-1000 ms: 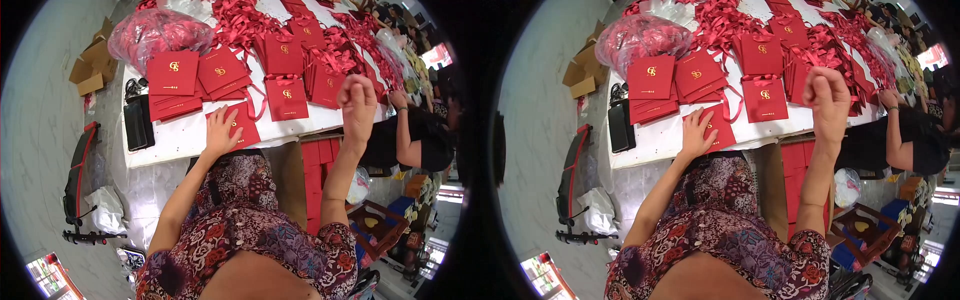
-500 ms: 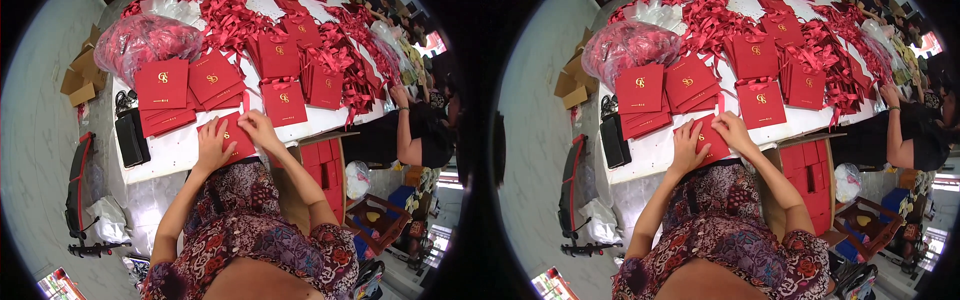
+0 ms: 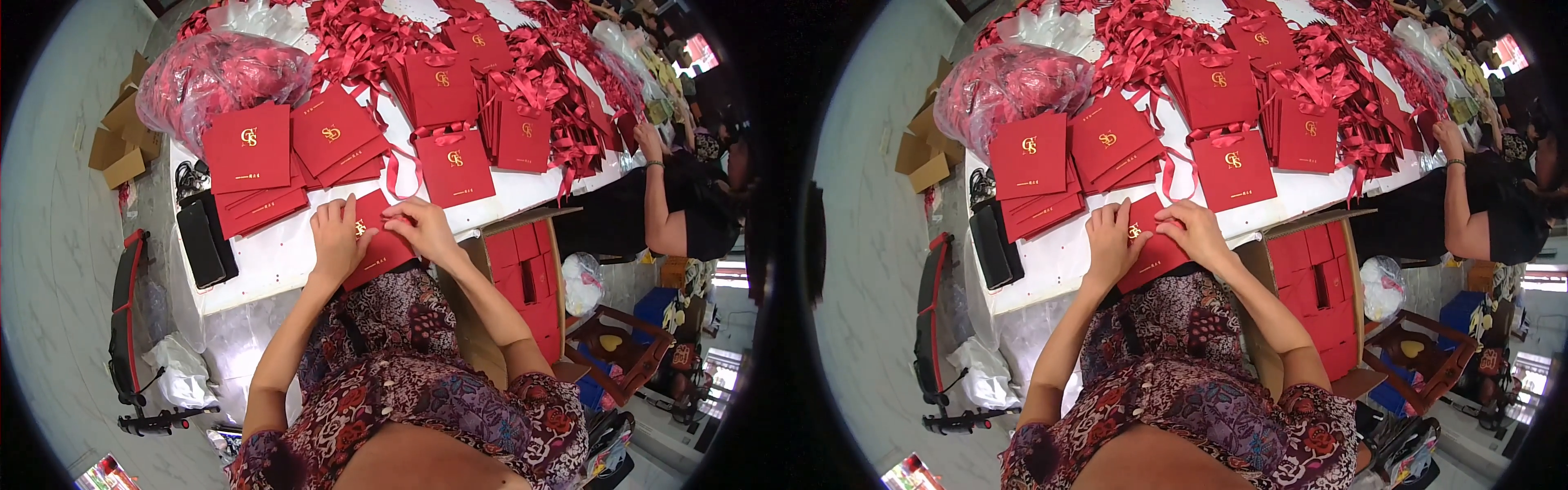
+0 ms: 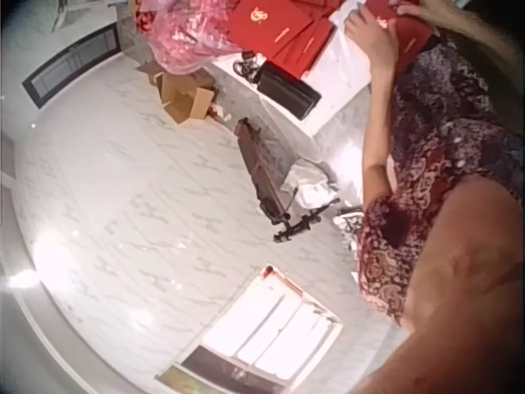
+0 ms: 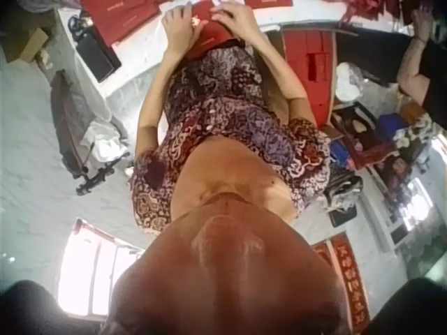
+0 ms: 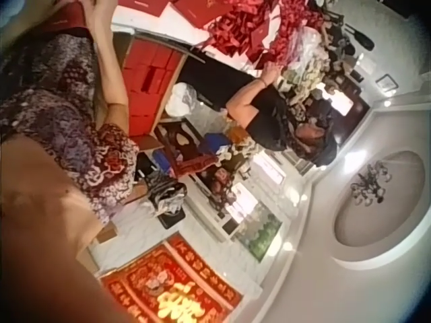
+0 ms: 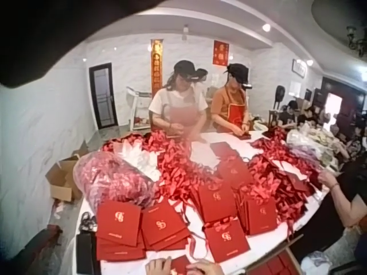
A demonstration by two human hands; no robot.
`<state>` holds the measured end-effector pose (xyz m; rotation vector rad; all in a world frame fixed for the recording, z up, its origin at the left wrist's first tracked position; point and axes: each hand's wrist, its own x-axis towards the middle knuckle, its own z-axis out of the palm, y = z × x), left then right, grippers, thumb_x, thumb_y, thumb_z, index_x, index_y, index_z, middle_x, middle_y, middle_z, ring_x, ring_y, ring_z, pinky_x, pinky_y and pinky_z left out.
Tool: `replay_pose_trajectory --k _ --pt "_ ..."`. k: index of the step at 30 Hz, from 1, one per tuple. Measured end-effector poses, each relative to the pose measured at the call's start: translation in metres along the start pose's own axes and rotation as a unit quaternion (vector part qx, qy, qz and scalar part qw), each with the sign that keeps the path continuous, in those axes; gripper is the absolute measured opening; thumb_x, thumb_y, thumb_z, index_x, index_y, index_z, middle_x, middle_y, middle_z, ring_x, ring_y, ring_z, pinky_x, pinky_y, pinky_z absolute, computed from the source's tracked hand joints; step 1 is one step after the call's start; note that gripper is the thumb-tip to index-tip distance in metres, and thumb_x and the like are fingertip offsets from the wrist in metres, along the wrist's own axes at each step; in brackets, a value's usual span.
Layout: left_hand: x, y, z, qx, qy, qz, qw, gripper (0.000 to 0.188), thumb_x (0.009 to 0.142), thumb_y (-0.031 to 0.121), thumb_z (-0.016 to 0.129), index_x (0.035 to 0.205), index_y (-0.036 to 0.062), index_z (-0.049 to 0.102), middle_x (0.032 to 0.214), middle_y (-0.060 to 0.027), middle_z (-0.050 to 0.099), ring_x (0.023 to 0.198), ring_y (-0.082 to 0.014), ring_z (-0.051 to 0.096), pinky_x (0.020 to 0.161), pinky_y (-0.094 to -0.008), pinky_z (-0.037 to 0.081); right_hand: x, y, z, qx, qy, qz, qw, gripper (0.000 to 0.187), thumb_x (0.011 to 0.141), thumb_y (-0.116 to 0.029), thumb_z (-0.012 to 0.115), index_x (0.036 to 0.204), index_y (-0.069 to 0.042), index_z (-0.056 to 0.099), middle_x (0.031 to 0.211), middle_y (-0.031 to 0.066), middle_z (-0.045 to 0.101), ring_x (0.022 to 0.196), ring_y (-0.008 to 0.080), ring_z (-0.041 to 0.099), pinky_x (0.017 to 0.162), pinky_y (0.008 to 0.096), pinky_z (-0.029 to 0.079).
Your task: Tying red ribbons into bows on small red gift bags.
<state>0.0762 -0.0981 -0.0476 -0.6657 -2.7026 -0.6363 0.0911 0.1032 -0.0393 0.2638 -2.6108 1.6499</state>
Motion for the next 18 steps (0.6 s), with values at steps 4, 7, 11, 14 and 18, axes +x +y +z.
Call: replay_pose_trajectory --k 4,7,11,14,18 --pt "0.017 0.006 -0.009 -0.037 -0.055 -0.032 0.997 0.060 0.072 0.025 0.082 0.122 0.0021 0.058 0.113 -0.0154 0.058 0.106 -0.0320 0.052 0.087 -0.0425 0.038 0.002 0.005 0.010 0.012 0.001 0.069 0.998 0.017 0.082 -0.008 0.078 0.093 0.001 0.069 0.078 0.0066 0.068 0.070 0.0102 0.062 0.065 0.0256 0.049" --pt "0.026 -0.002 -0.004 -0.118 -0.077 -0.059 0.988 0.047 0.072 0.019 0.081 0.112 0.0043 0.060 0.103 -0.0147 0.064 0.100 -0.0319 0.059 0.083 -0.0426 0.040 0.006 0.012 0.015 0.015 0.045 0.058 0.997 0.016 0.081 -0.010 0.077 0.091 -0.001 0.069 0.081 0.0106 0.070 0.073 0.0219 0.069 0.067 0.0317 0.053" --pt "0.035 -0.009 -0.001 -0.273 -0.099 -0.135 0.947 0.028 0.077 0.008 0.075 0.101 0.0020 0.060 0.089 -0.0150 0.071 0.087 -0.0329 0.069 0.079 -0.0428 0.048 0.012 0.004 0.014 0.003 0.065 0.044 0.997 0.016 0.081 -0.010 0.077 0.091 -0.001 0.068 0.082 0.0111 0.071 0.075 0.0223 0.070 0.068 0.0315 0.054" --pt "0.037 -0.016 0.003 -0.370 -0.143 -0.199 0.896 0.023 0.080 0.004 0.072 0.100 -0.0001 0.062 0.092 -0.0162 0.073 0.089 -0.0319 0.071 0.079 -0.0391 0.053 0.021 -0.004 0.013 0.006 0.051 0.077 0.996 0.017 0.081 -0.011 0.078 0.090 -0.002 0.068 0.081 0.0107 0.071 0.074 0.0215 0.069 0.068 0.0313 0.054" --pt "0.037 -0.018 0.005 -0.417 -0.135 -0.195 0.878 0.020 0.080 0.000 0.069 0.100 -0.0013 0.065 0.095 -0.0166 0.074 0.093 -0.0278 0.072 0.081 -0.0359 0.054 0.030 0.004 0.017 0.009 0.032 0.083 0.996 0.018 0.080 -0.012 0.079 0.089 -0.002 0.067 0.078 0.0104 0.070 0.071 0.0193 0.068 0.066 0.0305 0.053"
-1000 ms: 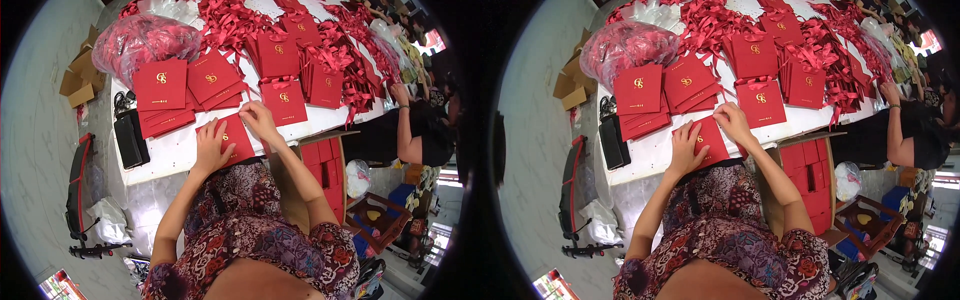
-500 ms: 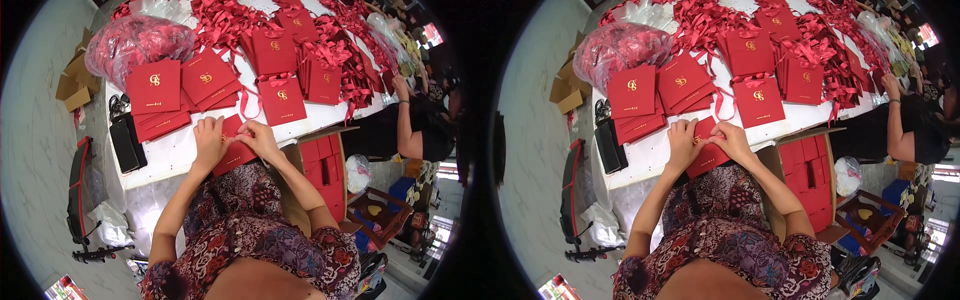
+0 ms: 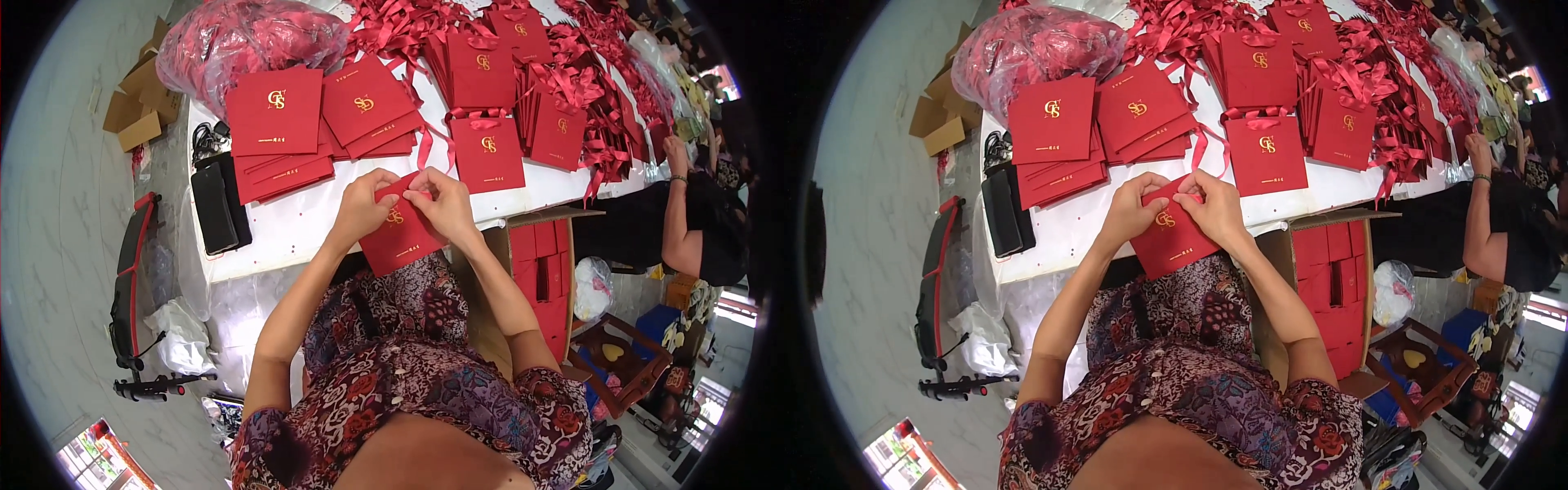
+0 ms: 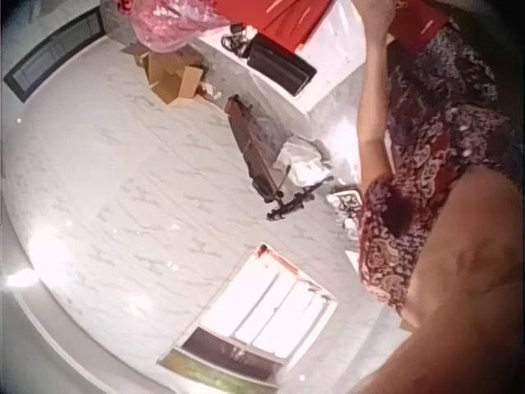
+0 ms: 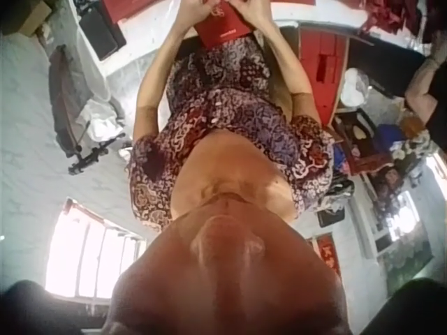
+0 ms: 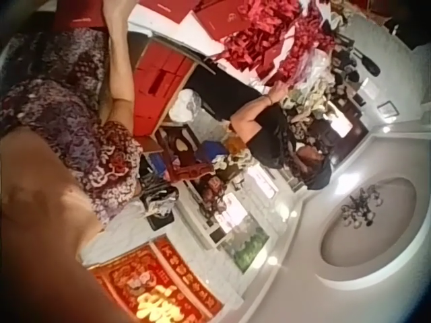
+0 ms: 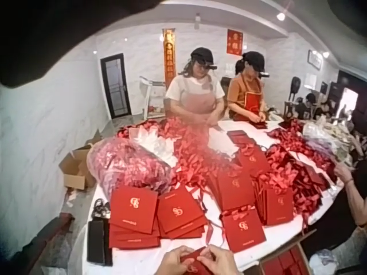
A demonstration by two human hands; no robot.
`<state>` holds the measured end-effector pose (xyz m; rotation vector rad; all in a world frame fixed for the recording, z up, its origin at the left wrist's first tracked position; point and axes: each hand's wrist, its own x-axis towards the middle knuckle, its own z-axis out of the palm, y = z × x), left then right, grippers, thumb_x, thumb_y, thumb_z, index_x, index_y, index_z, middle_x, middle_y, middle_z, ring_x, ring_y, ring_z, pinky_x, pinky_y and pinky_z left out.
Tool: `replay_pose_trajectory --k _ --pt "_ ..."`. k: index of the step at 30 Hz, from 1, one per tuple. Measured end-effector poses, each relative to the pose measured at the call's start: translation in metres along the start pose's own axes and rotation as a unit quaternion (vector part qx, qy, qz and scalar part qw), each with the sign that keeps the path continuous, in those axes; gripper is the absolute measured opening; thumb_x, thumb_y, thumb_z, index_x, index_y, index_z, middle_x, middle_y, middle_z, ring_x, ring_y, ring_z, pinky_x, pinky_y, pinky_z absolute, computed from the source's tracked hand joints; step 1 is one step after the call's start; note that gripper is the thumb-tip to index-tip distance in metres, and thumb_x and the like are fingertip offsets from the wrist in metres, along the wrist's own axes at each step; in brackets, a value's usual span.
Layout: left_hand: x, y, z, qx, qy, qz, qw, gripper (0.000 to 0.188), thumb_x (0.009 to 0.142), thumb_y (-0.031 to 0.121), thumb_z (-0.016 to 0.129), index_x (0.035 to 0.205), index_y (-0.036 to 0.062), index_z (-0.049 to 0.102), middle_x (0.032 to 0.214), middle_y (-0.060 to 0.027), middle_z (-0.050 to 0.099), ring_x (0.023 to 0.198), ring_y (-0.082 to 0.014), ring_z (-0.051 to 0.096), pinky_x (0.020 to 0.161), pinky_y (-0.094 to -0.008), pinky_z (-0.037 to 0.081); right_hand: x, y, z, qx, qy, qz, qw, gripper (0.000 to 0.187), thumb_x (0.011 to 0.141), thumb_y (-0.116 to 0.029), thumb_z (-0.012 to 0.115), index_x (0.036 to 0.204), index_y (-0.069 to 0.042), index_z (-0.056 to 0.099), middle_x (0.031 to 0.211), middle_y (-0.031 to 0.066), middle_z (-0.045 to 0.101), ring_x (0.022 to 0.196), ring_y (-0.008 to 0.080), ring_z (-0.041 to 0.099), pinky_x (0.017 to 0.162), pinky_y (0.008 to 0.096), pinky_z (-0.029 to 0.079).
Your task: Tying red ribbons into bows on small red gift bags.
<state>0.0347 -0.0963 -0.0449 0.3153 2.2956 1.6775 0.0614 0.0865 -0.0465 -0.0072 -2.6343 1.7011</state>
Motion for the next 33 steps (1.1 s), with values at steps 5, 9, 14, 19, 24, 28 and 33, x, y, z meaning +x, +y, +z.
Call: replay_pose_trajectory --k 5,9,14,19,24,28,33 --pt "-0.014 0.012 0.004 0.071 0.039 0.039 0.996 0.019 0.080 0.003 0.069 0.099 0.0017 0.066 0.092 -0.0167 0.073 0.090 -0.0315 0.071 0.080 -0.0395 0.053 -0.002 -0.002 -0.002 0.038 -0.012 -0.015 0.999 0.017 0.079 -0.010 0.078 0.087 -0.001 0.066 0.074 0.0086 0.069 0.067 0.0162 0.067 0.064 0.0289 0.053" --pt "-0.022 0.017 0.009 0.274 0.072 0.114 0.952 0.019 0.078 0.005 0.068 0.097 0.0059 0.067 0.084 -0.0154 0.071 0.078 -0.0349 0.067 0.077 -0.0439 0.049 -0.004 -0.008 0.001 0.024 -0.018 -0.021 0.999 0.017 0.079 -0.010 0.078 0.086 -0.001 0.065 0.073 0.0081 0.069 0.066 0.0156 0.067 0.063 0.0293 0.053" --pt "-0.020 0.023 0.001 0.255 0.038 0.138 0.956 0.021 0.077 0.003 0.066 0.097 0.0059 0.065 0.081 -0.0163 0.070 0.075 -0.0350 0.066 0.075 -0.0444 0.047 -0.001 -0.010 -0.004 0.056 -0.042 -0.026 0.997 0.023 0.075 -0.015 0.082 0.086 -0.004 0.065 0.070 0.0082 0.067 0.064 0.0185 0.066 0.059 0.0321 0.050" --pt "-0.017 0.025 -0.009 0.140 -0.035 0.109 0.984 0.022 0.076 0.000 0.068 0.095 0.0046 0.060 0.084 -0.0170 0.071 0.080 -0.0368 0.068 0.072 -0.0436 0.050 0.003 -0.010 -0.011 -0.087 -0.053 -0.074 0.992 0.028 0.073 -0.024 0.085 0.085 -0.005 0.067 0.066 0.0063 0.061 0.059 0.0191 0.060 0.056 0.0321 0.046" --pt "-0.016 0.026 -0.017 0.160 -0.058 0.146 0.975 0.022 0.075 -0.001 0.069 0.094 0.0050 0.059 0.082 -0.0153 0.070 0.079 -0.0361 0.068 0.072 -0.0440 0.048 0.016 0.002 -0.025 -0.059 -0.146 -0.072 0.985 0.028 0.082 -0.030 0.080 0.084 -0.003 0.073 0.070 0.0051 0.061 0.061 0.0146 0.055 0.057 0.0306 0.043" --pt "-0.020 0.037 -0.012 0.268 -0.023 0.202 0.942 0.018 0.076 0.001 0.068 0.091 0.0059 0.060 0.077 -0.0119 0.067 0.075 -0.0320 0.065 0.078 -0.0424 0.044 0.033 0.014 -0.034 0.063 -0.290 0.024 0.955 0.030 0.097 -0.026 0.066 0.094 0.003 0.074 0.079 0.0004 0.062 0.071 0.0081 0.054 0.066 0.0279 0.045" --pt "-0.019 0.040 -0.016 0.329 0.006 0.282 0.901 0.015 0.080 0.005 0.071 0.094 0.0084 0.065 0.083 -0.0049 0.067 0.079 -0.0228 0.059 0.088 -0.0377 0.037 0.048 -0.001 -0.039 0.107 -0.343 0.161 0.919 0.028 0.094 -0.025 0.070 0.098 0.002 0.076 0.074 -0.0011 0.067 0.068 0.0060 0.055 0.065 0.0254 0.046"
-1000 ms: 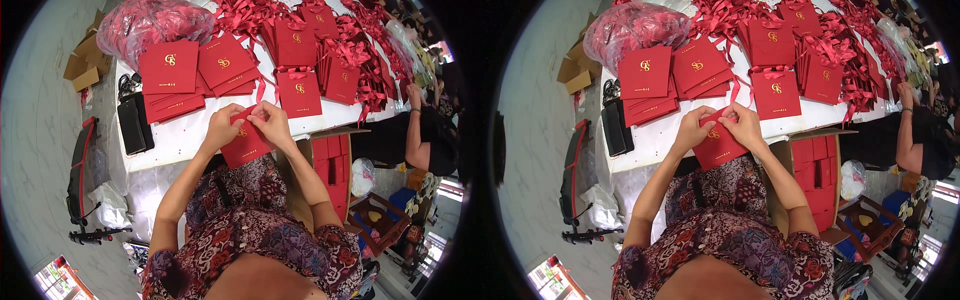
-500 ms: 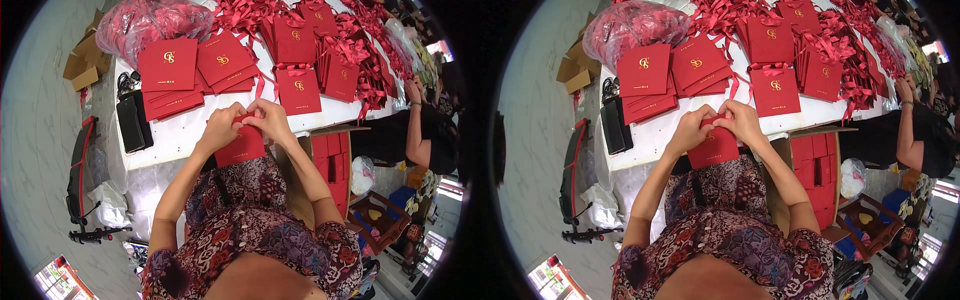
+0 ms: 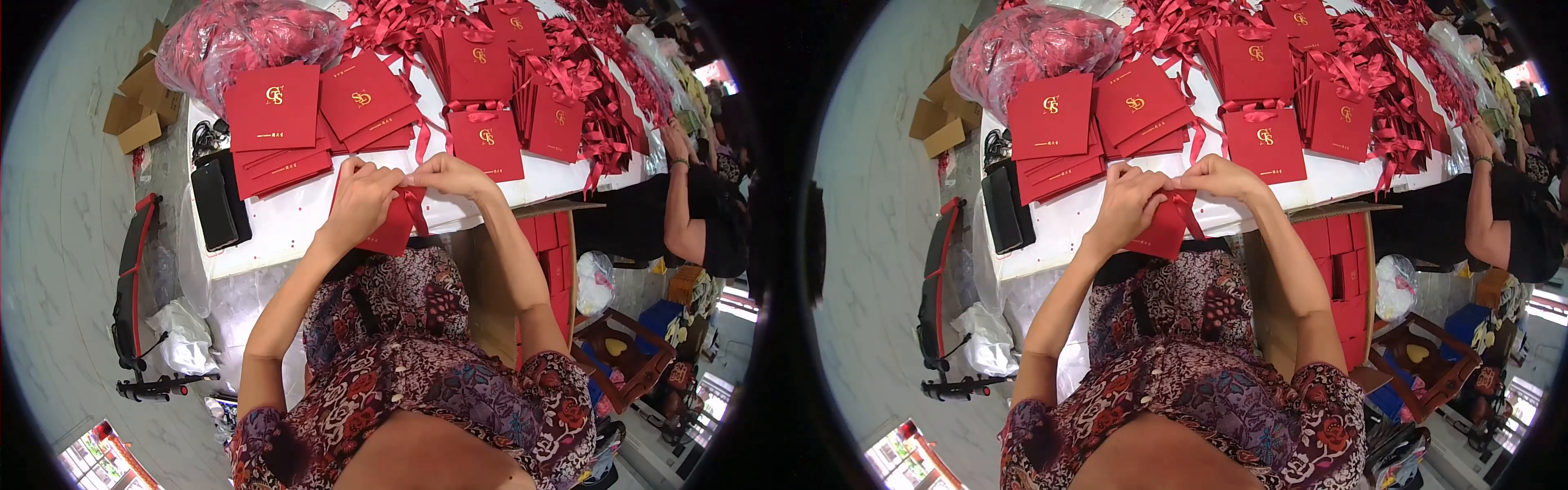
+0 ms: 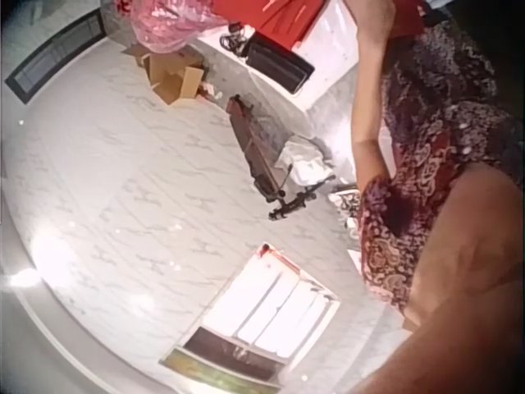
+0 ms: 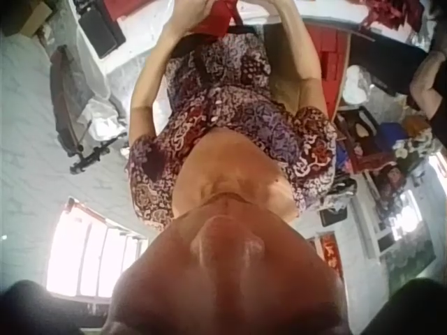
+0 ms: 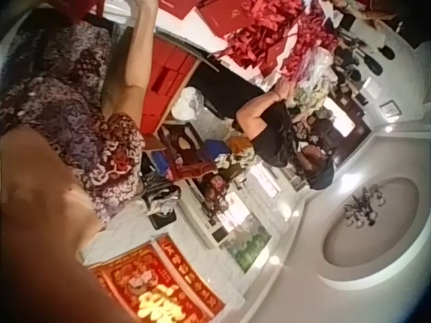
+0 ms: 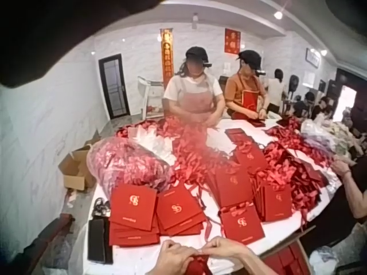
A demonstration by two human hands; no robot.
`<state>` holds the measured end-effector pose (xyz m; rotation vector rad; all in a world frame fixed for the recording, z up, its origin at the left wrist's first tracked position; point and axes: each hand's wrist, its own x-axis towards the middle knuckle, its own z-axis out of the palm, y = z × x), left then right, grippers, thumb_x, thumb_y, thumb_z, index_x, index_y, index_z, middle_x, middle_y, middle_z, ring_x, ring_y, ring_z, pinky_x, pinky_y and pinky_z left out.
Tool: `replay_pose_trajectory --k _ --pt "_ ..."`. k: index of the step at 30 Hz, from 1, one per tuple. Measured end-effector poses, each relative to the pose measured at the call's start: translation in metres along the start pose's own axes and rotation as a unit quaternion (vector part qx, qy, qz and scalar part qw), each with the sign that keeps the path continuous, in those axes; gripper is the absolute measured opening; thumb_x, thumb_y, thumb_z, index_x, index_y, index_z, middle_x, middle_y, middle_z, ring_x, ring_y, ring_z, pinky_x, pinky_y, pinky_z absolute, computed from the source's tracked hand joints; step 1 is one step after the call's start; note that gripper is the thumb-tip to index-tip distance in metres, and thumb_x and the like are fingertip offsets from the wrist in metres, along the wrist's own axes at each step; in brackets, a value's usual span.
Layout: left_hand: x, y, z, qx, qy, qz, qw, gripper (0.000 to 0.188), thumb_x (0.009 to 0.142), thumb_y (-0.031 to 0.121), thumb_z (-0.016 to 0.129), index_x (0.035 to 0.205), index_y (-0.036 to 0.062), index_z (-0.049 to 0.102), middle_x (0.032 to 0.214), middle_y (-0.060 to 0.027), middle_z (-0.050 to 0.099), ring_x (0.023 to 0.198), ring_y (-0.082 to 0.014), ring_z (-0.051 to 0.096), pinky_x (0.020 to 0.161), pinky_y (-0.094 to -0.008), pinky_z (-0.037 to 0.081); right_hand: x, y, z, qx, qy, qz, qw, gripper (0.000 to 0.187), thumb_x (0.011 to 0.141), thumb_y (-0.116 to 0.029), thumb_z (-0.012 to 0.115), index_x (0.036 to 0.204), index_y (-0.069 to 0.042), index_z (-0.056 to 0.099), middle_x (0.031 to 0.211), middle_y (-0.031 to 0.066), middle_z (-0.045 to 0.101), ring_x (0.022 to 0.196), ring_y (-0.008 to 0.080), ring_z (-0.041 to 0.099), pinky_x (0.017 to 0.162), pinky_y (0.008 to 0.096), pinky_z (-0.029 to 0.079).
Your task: Tying red ribbons into bows on small red gift bags.
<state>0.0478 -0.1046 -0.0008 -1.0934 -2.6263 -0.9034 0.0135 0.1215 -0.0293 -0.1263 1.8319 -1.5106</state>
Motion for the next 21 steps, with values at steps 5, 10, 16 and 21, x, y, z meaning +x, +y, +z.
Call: replay_pose_trajectory --k 5,10,16,21 --pt "0.004 -0.001 0.002 0.000 0.003 0.018 1.000 0.016 0.080 0.011 0.074 0.094 0.0088 0.066 0.084 -0.0038 0.067 0.079 -0.0220 0.059 0.086 -0.0375 0.037 0.019 0.018 0.005 -0.004 0.015 -0.116 0.993 0.024 0.090 -0.023 0.072 0.089 0.001 0.076 0.072 -0.0017 0.068 0.065 0.0030 0.054 0.058 0.0238 0.044" --pt "0.000 -0.003 0.007 -0.080 -0.020 -0.054 0.995 0.018 0.078 0.020 0.079 0.088 0.0101 0.067 0.077 -0.0041 0.067 0.075 -0.0214 0.060 0.085 -0.0356 0.036 0.033 0.017 0.011 -0.063 0.146 -0.083 0.984 0.024 0.084 -0.026 0.074 0.086 -0.002 0.077 0.063 0.0012 0.064 0.061 0.0061 0.056 0.056 0.0266 0.044" --pt "-0.004 -0.016 0.016 -0.147 0.021 -0.142 0.979 0.017 0.080 0.014 0.080 0.085 0.0049 0.066 0.065 -0.0071 0.068 0.052 -0.0169 0.065 0.071 -0.0283 0.044 0.013 0.008 0.006 -0.124 0.376 -0.146 0.907 0.034 0.084 -0.037 0.074 0.084 -0.003 0.074 0.061 0.0066 0.061 0.056 0.0148 0.055 0.055 0.0327 0.043" --pt "-0.005 -0.020 0.017 -0.159 0.036 -0.203 0.965 0.017 0.082 0.014 0.079 0.085 0.0037 0.066 0.066 -0.0086 0.070 0.050 -0.0163 0.066 0.066 -0.0314 0.047 -0.033 0.021 0.022 -0.216 0.161 -0.163 0.949 0.032 0.084 -0.035 0.074 0.079 -0.004 0.070 0.065 0.0092 0.060 0.062 0.0186 0.059 0.061 0.0364 0.046"
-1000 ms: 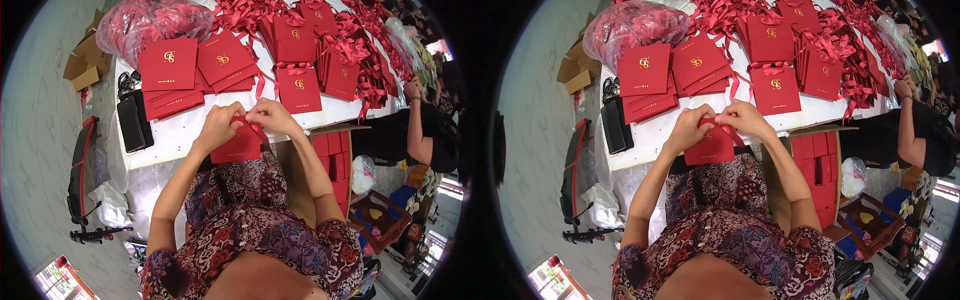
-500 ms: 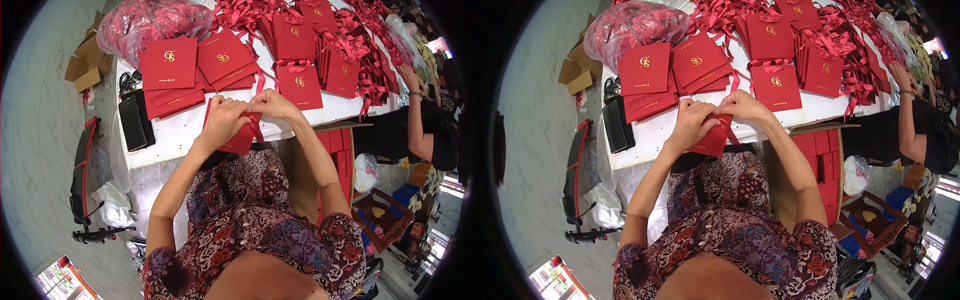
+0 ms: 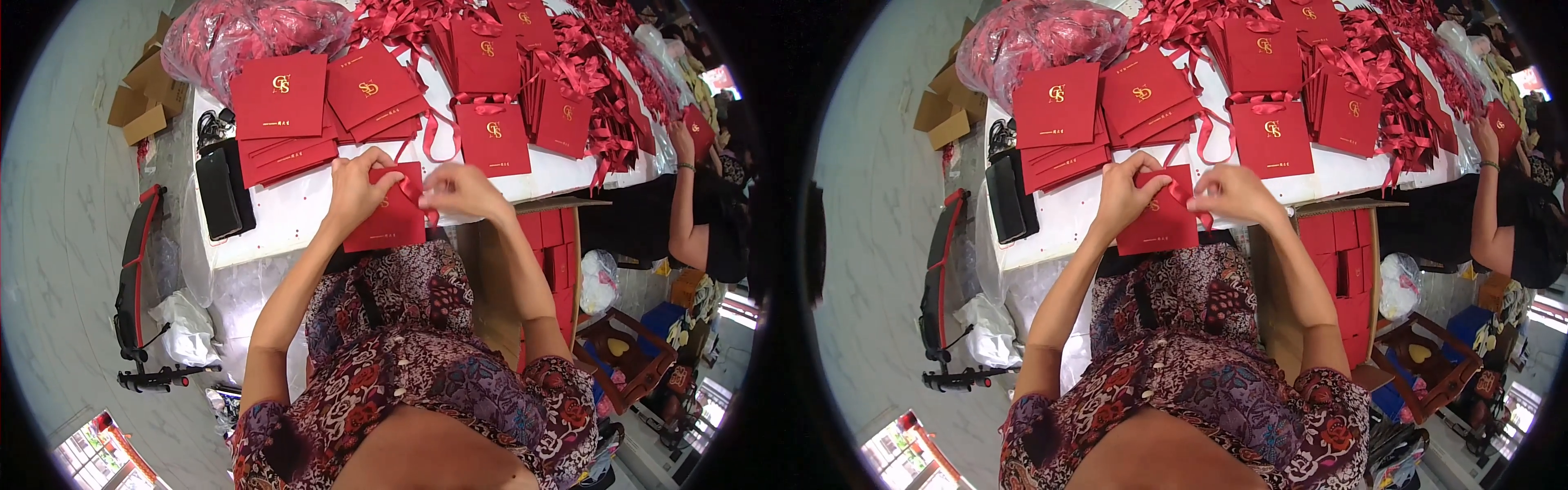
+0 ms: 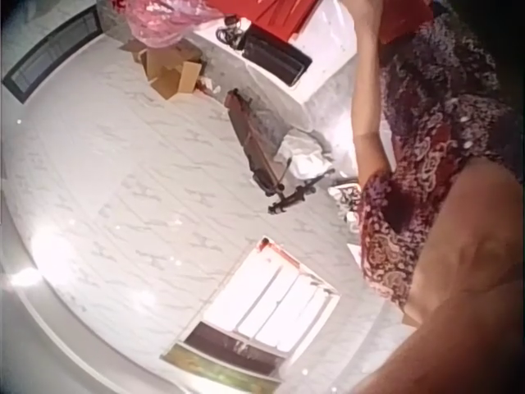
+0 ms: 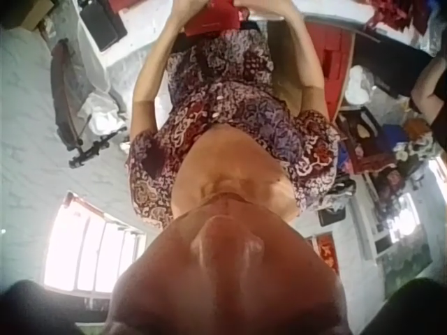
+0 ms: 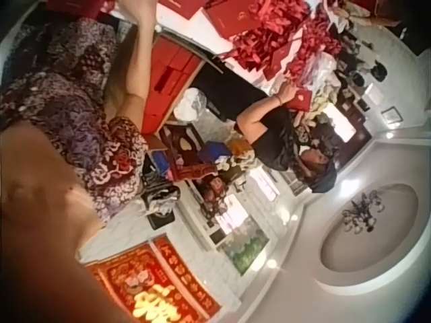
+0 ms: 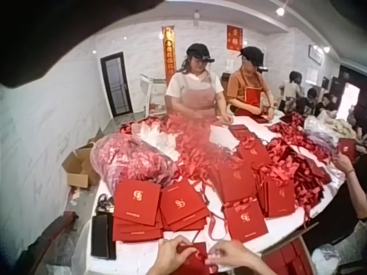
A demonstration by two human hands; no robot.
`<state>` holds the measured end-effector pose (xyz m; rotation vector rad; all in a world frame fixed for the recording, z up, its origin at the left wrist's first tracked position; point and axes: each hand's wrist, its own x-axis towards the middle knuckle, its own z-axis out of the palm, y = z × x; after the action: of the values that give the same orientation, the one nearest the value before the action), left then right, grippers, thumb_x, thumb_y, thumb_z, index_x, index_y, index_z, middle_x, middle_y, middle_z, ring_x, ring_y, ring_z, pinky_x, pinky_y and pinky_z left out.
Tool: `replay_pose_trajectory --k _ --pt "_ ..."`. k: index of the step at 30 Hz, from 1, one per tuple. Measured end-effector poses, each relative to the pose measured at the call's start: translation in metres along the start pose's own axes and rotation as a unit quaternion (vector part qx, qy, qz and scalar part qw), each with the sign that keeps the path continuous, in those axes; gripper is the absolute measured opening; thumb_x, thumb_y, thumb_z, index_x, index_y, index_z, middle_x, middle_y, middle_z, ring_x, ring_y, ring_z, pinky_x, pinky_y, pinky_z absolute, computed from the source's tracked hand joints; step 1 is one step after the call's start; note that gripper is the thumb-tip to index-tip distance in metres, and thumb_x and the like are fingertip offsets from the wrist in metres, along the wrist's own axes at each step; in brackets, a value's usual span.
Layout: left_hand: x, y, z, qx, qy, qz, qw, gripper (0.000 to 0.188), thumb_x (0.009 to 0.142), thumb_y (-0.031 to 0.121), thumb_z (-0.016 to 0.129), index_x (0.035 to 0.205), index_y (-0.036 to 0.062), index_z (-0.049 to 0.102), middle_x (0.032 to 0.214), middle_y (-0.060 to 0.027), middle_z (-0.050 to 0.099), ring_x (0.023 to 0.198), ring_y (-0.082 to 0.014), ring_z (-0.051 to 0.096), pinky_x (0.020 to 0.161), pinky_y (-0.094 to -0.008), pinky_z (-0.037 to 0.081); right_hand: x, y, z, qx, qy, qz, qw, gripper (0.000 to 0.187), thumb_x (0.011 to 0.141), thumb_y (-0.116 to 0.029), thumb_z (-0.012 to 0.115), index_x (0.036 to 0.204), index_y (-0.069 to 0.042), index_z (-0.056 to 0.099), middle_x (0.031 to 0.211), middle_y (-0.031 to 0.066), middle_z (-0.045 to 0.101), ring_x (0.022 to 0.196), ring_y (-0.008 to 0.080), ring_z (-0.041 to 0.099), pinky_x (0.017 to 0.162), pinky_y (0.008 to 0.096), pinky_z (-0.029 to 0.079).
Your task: Tying red ribbons into bows on small red gift bags.
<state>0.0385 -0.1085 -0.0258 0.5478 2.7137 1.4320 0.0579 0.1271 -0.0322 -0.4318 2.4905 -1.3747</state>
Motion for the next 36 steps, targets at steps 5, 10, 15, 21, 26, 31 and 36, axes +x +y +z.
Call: replay_pose_trajectory --k 5,10,15,21,26,31,36 --pt "0.010 -0.008 0.012 0.122 0.060 0.048 0.990 0.017 0.084 0.018 0.074 0.090 0.0047 0.065 0.080 -0.0081 0.070 0.072 -0.0253 0.067 0.080 -0.0387 0.041 -0.005 0.001 0.006 0.010 -0.094 0.032 0.995 0.038 0.084 -0.034 0.077 0.065 -0.004 0.062 0.059 0.0001 0.056 0.056 0.0110 0.054 0.053 0.0312 0.039" --pt "-0.020 0.008 0.040 0.111 0.130 0.061 0.983 0.023 0.091 0.016 0.064 0.108 0.0033 0.057 0.104 -0.0122 0.063 0.095 -0.0293 0.058 0.084 -0.0416 0.042 0.013 -0.015 0.018 0.277 -0.002 0.114 0.954 0.031 0.094 -0.028 0.070 0.074 -0.006 0.064 0.060 -0.0075 0.054 0.054 0.0010 0.048 0.048 0.0202 0.033" --pt "-0.047 0.026 0.063 -0.399 -0.011 -0.091 0.913 0.023 0.103 0.012 0.050 0.121 -0.0016 0.044 0.089 -0.0040 0.061 0.088 -0.0098 0.061 0.081 -0.0254 0.049 0.026 -0.019 0.030 0.366 0.056 0.128 0.920 0.026 0.097 -0.026 0.067 0.080 -0.006 0.065 0.065 -0.0034 0.061 0.053 0.0012 0.051 0.048 0.0178 0.037" --pt "-0.069 0.000 0.030 -0.281 -0.079 -0.138 0.946 0.014 0.103 0.014 0.050 0.111 0.0031 0.051 0.075 -0.0025 0.060 0.069 -0.0086 0.058 0.065 -0.0242 0.047 0.023 0.014 0.015 0.151 0.132 0.092 0.975 0.025 0.092 -0.025 0.072 0.082 -0.004 0.064 0.060 -0.0038 0.057 0.055 0.0034 0.052 0.050 0.0220 0.038" --pt "-0.064 -0.017 0.007 -0.222 -0.071 -0.220 0.947 0.018 0.102 0.018 0.056 0.103 0.0013 0.062 0.073 0.0011 0.061 0.062 -0.0059 0.057 0.059 -0.0214 0.050 0.014 -0.014 0.019 -0.118 0.280 -0.065 0.950 0.033 0.079 -0.018 0.082 0.102 -0.002 0.064 0.095 0.0072 0.065 0.081 0.0162 0.061 0.064 0.0289 0.049" --pt "-0.047 -0.024 0.002 -0.404 -0.018 -0.236 0.883 0.015 0.094 0.013 0.069 0.101 0.0019 0.062 0.079 -0.0031 0.068 0.062 -0.0070 0.060 0.059 -0.0224 0.052 0.015 -0.057 0.042 0.024 0.050 -0.154 0.987 0.036 0.079 -0.012 0.079 0.110 -0.004 0.063 0.103 0.0106 0.063 0.092 0.0263 0.063 0.077 0.0336 0.051" --pt "-0.044 -0.025 -0.002 -0.366 0.001 -0.223 0.903 0.022 0.091 0.014 0.073 0.102 0.0017 0.059 0.079 -0.0044 0.068 0.066 -0.0092 0.062 0.060 -0.0225 0.052 0.020 -0.042 0.065 0.086 0.043 -0.085 0.992 0.024 0.082 -0.012 0.076 0.101 -0.002 0.065 0.090 0.0116 0.064 0.081 0.0284 0.065 0.071 0.0366 0.051"
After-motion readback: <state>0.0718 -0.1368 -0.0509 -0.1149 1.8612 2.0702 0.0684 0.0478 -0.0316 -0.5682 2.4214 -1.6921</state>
